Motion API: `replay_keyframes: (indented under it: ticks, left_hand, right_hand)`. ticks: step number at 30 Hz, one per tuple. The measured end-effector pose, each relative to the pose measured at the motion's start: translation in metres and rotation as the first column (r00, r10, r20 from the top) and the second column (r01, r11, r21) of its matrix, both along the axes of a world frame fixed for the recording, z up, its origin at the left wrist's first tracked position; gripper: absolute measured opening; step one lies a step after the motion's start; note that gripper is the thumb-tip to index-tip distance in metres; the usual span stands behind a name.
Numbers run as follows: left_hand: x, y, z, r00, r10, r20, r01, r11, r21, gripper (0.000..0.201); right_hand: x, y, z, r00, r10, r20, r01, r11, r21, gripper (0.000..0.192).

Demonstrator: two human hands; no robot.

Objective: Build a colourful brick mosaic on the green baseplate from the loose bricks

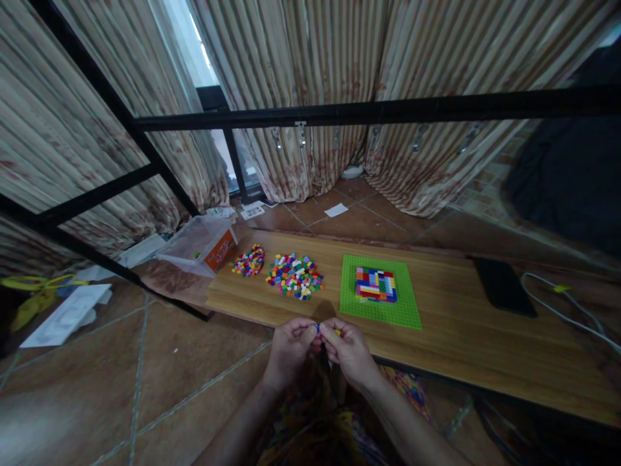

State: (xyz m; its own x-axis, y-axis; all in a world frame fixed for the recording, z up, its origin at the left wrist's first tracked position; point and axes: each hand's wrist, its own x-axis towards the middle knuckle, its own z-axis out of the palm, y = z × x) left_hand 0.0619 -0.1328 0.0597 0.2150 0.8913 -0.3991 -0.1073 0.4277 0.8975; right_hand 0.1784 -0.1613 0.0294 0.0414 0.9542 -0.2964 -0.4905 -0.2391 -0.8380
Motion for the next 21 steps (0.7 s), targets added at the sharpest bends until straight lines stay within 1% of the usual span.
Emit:
replay_keyframes:
  ticks: [2,4,5,6,7,8,9,11,12,13,16,19,21]
  left_hand:
    - [-0.002,0.003,-0.004,0.999,0.005,0.054,-0.003,0.999,-0.038,0.032]
    - [-0.005,0.008,-0.009,0.995,0.046,0.093,-0.04,0.997,-0.061,0.035]
    - [-0.007,0.011,-0.011,0.993,0.078,0.093,-0.072,0.995,-0.063,0.036]
    - [-0.01,0.015,-0.015,0.99,0.117,0.074,-0.112,0.992,-0.06,0.036]
    - [-0.012,0.02,-0.019,0.987,0.156,0.043,-0.154,0.987,-0.052,0.036]
    - [-0.015,0.025,-0.023,0.982,0.19,0.005,-0.189,0.981,-0.043,0.036]
    - [-0.018,0.031,-0.027,0.976,0.214,-0.032,-0.215,0.976,-0.031,0.035]
    - [-0.024,0.042,-0.036,0.968,0.236,-0.086,-0.236,0.972,0.012,0.033]
    - [-0.027,0.047,-0.04,0.966,0.237,-0.106,-0.233,0.971,0.046,0.031]
    - [-0.029,0.052,-0.044,0.965,0.229,-0.129,-0.219,0.972,0.087,0.028]
    - [-0.034,0.063,-0.052,0.949,0.195,-0.246,-0.138,0.963,0.231,0.021]
    - [-0.035,0.07,-0.055,0.891,0.18,-0.417,-0.024,0.935,0.353,0.018]
    - [-0.035,0.073,-0.054,0.842,0.183,-0.508,0.038,0.918,0.394,0.019]
  right_hand:
    - [-0.001,0.005,-0.003,1.0,0.005,-0.026,-0.005,1.0,-0.014,0.038]
    - [0.001,0.015,-0.009,1.0,0.002,0.018,-0.001,1.0,-0.021,0.036]
    - [0.003,0.023,-0.013,0.995,-0.004,0.098,0.006,1.0,-0.019,0.034]
    - [0.006,0.032,-0.017,0.97,-0.012,0.241,0.013,1.0,-0.003,0.031]
    - [0.009,0.042,-0.021,0.916,-0.024,0.401,0.018,1.0,0.02,0.027]
    - [0.013,0.052,-0.024,0.805,-0.056,0.591,0.023,0.998,0.063,0.023]
    - [0.017,0.063,-0.027,0.65,-0.088,0.755,0.005,0.994,0.112,0.019]
    - [0.022,0.081,-0.031,0.499,-0.135,0.856,-0.008,0.987,0.16,0.011]
    - [0.023,0.087,-0.031,0.455,-0.148,0.878,-0.016,0.985,0.174,0.009]
    - [0.023,0.093,-0.032,0.431,-0.156,0.889,-0.019,0.983,0.182,0.008]
    - [0.017,0.102,-0.031,0.337,-0.163,0.927,-0.042,0.981,0.188,0.012]
    - [0.009,0.105,-0.032,0.276,-0.151,0.949,-0.06,0.983,0.174,0.014]
    - [0.007,0.105,-0.033,0.238,-0.14,0.961,-0.082,0.983,0.164,0.017]
